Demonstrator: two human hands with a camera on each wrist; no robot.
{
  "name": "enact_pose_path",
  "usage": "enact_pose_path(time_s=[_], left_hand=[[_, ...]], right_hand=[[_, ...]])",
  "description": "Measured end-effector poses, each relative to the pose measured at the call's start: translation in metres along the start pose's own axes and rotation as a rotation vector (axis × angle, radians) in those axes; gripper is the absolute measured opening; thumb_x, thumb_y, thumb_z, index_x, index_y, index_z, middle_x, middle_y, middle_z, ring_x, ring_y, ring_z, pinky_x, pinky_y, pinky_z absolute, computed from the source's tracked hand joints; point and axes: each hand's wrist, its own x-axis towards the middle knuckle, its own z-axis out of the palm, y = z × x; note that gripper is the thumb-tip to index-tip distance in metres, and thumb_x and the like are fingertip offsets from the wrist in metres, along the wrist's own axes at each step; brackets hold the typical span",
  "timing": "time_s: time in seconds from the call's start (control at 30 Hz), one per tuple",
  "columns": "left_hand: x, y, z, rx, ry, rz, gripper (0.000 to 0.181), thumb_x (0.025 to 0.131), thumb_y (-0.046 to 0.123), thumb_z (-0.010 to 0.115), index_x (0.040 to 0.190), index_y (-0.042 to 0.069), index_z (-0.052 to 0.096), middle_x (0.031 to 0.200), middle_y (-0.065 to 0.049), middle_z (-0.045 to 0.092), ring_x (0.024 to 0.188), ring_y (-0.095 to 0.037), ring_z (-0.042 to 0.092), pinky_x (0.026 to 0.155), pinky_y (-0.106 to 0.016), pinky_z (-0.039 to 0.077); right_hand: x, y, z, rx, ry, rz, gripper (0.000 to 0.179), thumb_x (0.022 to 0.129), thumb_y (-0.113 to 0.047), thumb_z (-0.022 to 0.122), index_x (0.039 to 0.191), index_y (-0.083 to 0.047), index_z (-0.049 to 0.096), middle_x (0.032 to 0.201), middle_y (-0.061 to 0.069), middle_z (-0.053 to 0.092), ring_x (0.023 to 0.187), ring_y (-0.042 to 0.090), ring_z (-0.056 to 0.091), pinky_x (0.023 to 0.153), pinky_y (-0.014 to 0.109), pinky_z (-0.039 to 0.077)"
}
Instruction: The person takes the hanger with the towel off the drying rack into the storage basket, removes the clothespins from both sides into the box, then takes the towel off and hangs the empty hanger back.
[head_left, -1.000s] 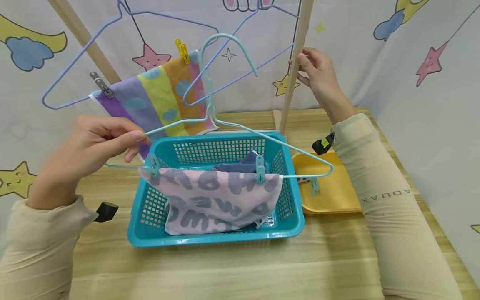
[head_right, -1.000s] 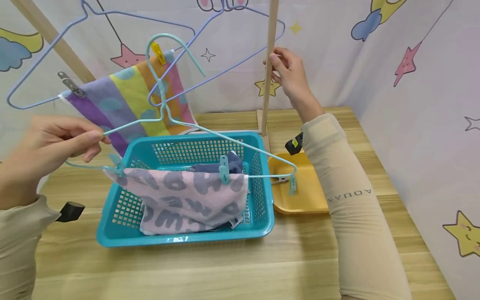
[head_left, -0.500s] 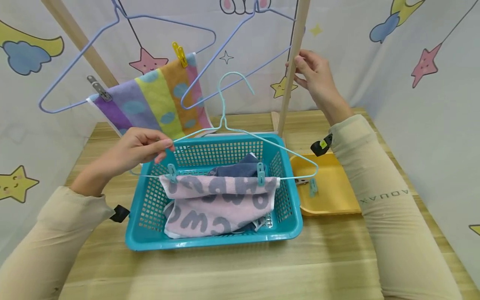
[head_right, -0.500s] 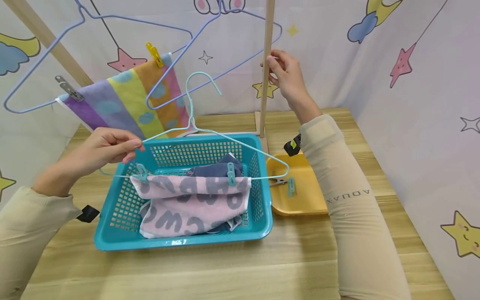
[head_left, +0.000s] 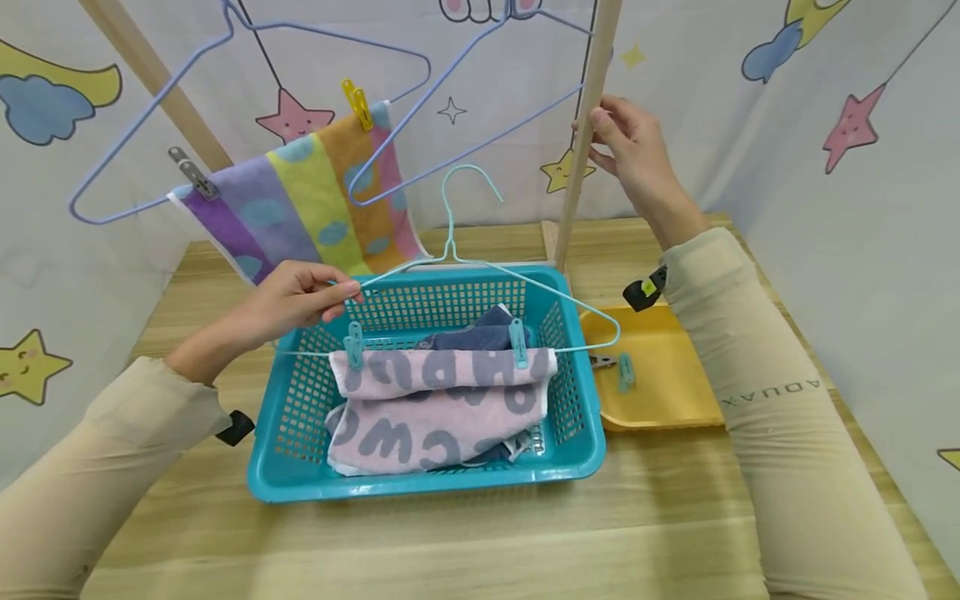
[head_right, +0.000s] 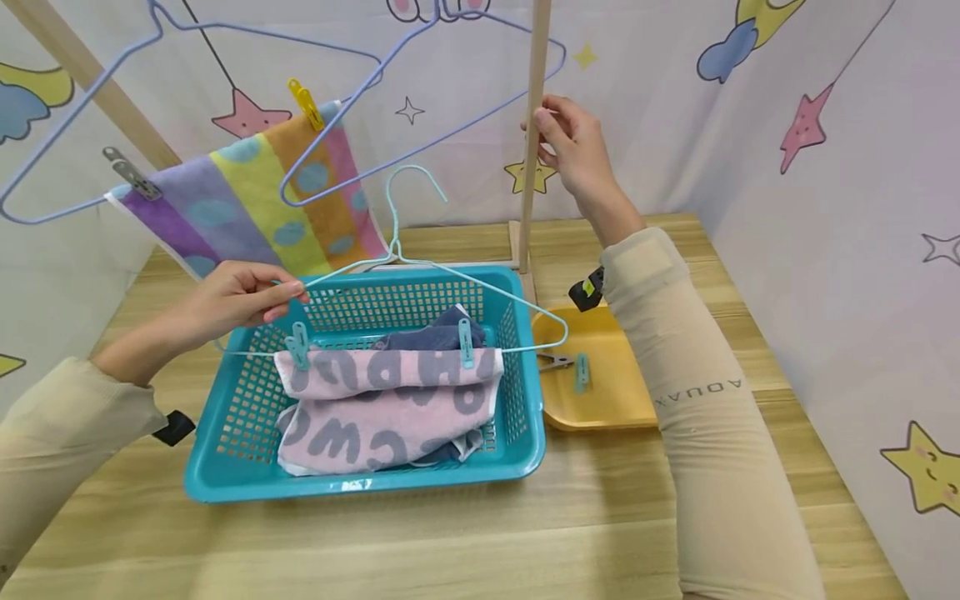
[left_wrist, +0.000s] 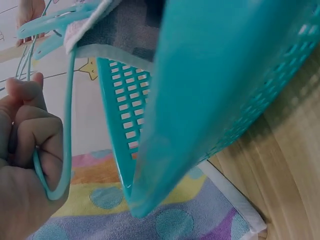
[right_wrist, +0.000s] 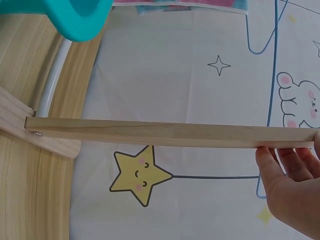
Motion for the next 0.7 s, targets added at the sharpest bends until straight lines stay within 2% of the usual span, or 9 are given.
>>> enact_pose_path(time_s=[0.17,0.37,0.43,0.53,0.6,0.7], left_hand=[[0.003,-0.003,0.002,0.063,-0.004,-0.027,0.028,0.106,0.024,0.052,0.105,0.001,0.068,0.066,-0.009,0.057,0.045,-0.015,0.030,0.042,-0.030,0.029],[0.003,-0.008,0.004,0.159,-0.073,0.018,0.023,0.107,0.015,0.049,0.110,0.000,0.066,0.075,-0.005,0.063,0.048,-0.011,0.026,0.048,-0.030,0.030],[0.002,-0.009,0.004,0.188,-0.083,0.027,0.023,0.106,0.011,0.049,0.113,-0.003,0.066,0.079,-0.003,0.065,0.053,-0.008,0.038,0.054,-0.027,0.038],[0.000,-0.011,0.005,0.224,-0.093,0.018,0.024,0.106,0.008,0.050,0.118,-0.005,0.066,0.087,-0.001,0.068,0.069,-0.008,0.054,0.067,-0.026,0.047],[-0.001,-0.012,0.005,0.244,-0.099,0.009,0.026,0.105,0.007,0.050,0.122,-0.006,0.065,0.093,-0.001,0.070,0.082,-0.012,0.061,0.075,-0.028,0.049],[-0.002,-0.013,0.006,0.262,-0.109,0.012,0.028,0.105,0.007,0.050,0.125,-0.006,0.064,0.099,-0.002,0.071,0.089,-0.012,0.064,0.078,-0.025,0.050]], right_hand=[[0.000,-0.001,0.000,0.010,0.002,0.001,0.043,0.103,-0.020,0.052,0.143,-0.004,0.051,0.121,0.010,0.060,0.124,0.028,0.050,0.106,0.036,0.039],[0.000,-0.001,-0.001,0.008,0.002,-0.009,0.042,0.103,-0.019,0.052,0.142,-0.003,0.051,0.123,0.014,0.059,0.120,0.027,0.052,0.106,0.037,0.039],[0.000,-0.001,-0.001,0.008,0.002,-0.006,0.042,0.103,-0.019,0.052,0.143,-0.004,0.051,0.124,0.014,0.059,0.120,0.027,0.052,0.106,0.037,0.039],[0.000,-0.001,-0.001,0.013,0.003,-0.003,0.042,0.103,-0.019,0.052,0.142,-0.004,0.051,0.123,0.013,0.059,0.120,0.027,0.052,0.106,0.037,0.039],[0.000,0.000,-0.001,0.017,0.003,-0.002,0.041,0.103,-0.019,0.052,0.141,-0.005,0.052,0.121,0.012,0.059,0.120,0.027,0.052,0.106,0.037,0.039],[0.000,0.000,-0.001,0.021,-0.001,-0.003,0.040,0.103,-0.019,0.052,0.141,-0.006,0.053,0.121,0.012,0.060,0.121,0.027,0.052,0.106,0.037,0.039]])
